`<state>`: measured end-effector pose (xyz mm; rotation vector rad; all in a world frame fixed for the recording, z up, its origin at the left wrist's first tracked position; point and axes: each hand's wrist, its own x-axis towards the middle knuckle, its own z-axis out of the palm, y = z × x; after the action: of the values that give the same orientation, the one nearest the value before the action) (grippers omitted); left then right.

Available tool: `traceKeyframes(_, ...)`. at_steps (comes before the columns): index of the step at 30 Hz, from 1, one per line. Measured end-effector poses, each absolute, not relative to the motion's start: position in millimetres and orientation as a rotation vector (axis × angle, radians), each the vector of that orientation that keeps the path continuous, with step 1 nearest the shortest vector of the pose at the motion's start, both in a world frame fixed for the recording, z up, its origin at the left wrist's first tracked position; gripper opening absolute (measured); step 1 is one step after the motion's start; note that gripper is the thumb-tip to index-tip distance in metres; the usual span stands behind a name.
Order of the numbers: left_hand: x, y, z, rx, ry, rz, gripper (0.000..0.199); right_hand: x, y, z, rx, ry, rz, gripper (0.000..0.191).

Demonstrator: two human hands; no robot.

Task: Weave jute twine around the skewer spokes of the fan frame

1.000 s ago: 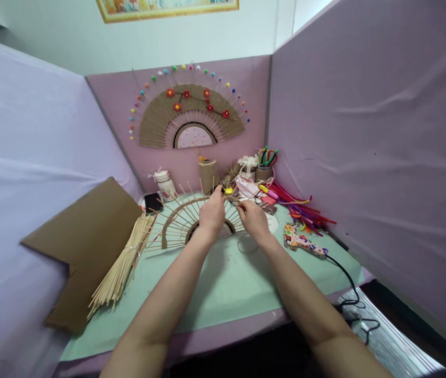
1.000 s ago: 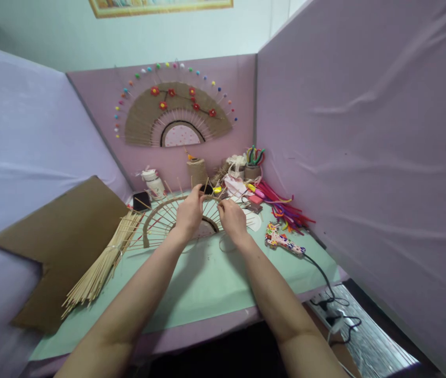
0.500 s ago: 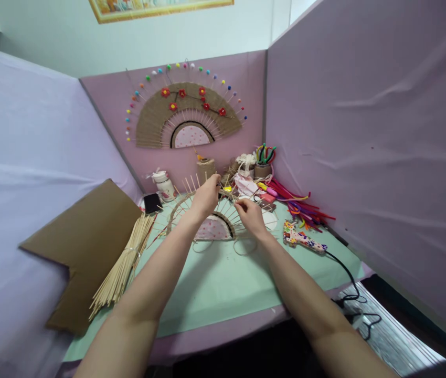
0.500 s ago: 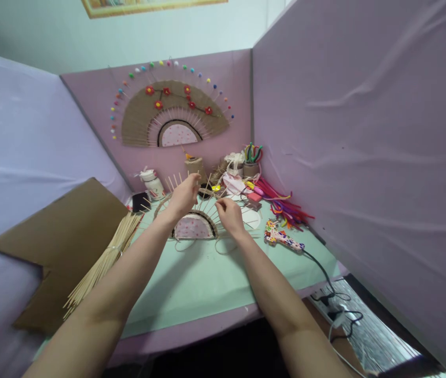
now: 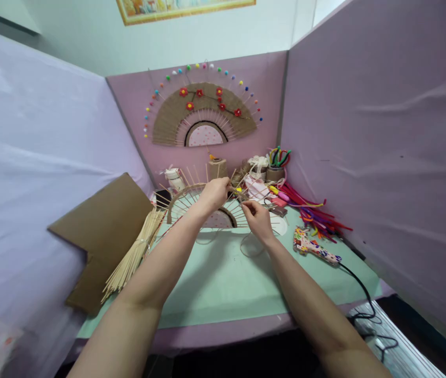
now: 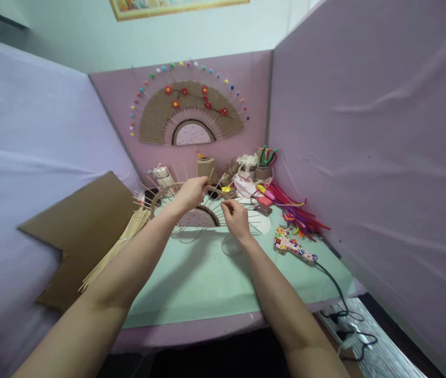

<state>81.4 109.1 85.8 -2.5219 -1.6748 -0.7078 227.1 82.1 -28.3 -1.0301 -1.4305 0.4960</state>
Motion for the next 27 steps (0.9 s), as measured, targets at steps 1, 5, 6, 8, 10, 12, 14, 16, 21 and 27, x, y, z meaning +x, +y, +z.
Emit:
traceKeyframes(1, 78, 107, 85, -2.504, -1.668, -0.728, 0.016, 225, 82, -28, -1.025, -1.443, 0.494, 0.026)
traceKeyframes(5, 61, 105, 70, -2.483, -1.704, -0.786, 0.016, 219, 84, -33, -1.05, -1.535, 0.495, 0.024)
traceKeyframes(6, 59, 105, 65, -2.486, -1.712, -0.807, 0.016, 219, 84, -34, -1.06, -1.551, 0.497, 0.024)
traceKeyframes(8, 56, 106, 57, -2.506, -1.725, -0.853, 0.016, 219, 84, -36, -1.072, -1.564, 0.501, 0.023)
traceKeyframes(10, 58, 106, 52, -2.565, -1.775, -0.991, 0.015, 220, 83, -36, -1.077, -1.559, 0.508, 0.023)
traceKeyframes(12, 62, 106, 52, -2.628, -1.867, -1.197, 0.015, 221, 82, -37, -1.079, -1.552, 0.517, 0.023)
traceKeyframes(14, 67, 105, 53, -2.653, -1.958, -1.365, 0.018, 223, 82, -37, -1.081, -1.554, 0.525, 0.023)
traceKeyframes(16, 71, 103, 54, -2.654, -1.999, -1.423, 0.022, 224, 83, -38, -1.083, -1.555, 0.533, 0.022)
traceKeyframes(21, 80, 103, 51, -2.631, -2.037, -1.499, 0.028, 227, 83, -39, -1.08, -1.56, 0.538, 0.021)
traceKeyframes(27, 86, 104, 49, -2.533, -2.047, -1.424, 0.011, 241, 72, -27, -1.162, -1.541, 0.444, 0.022)
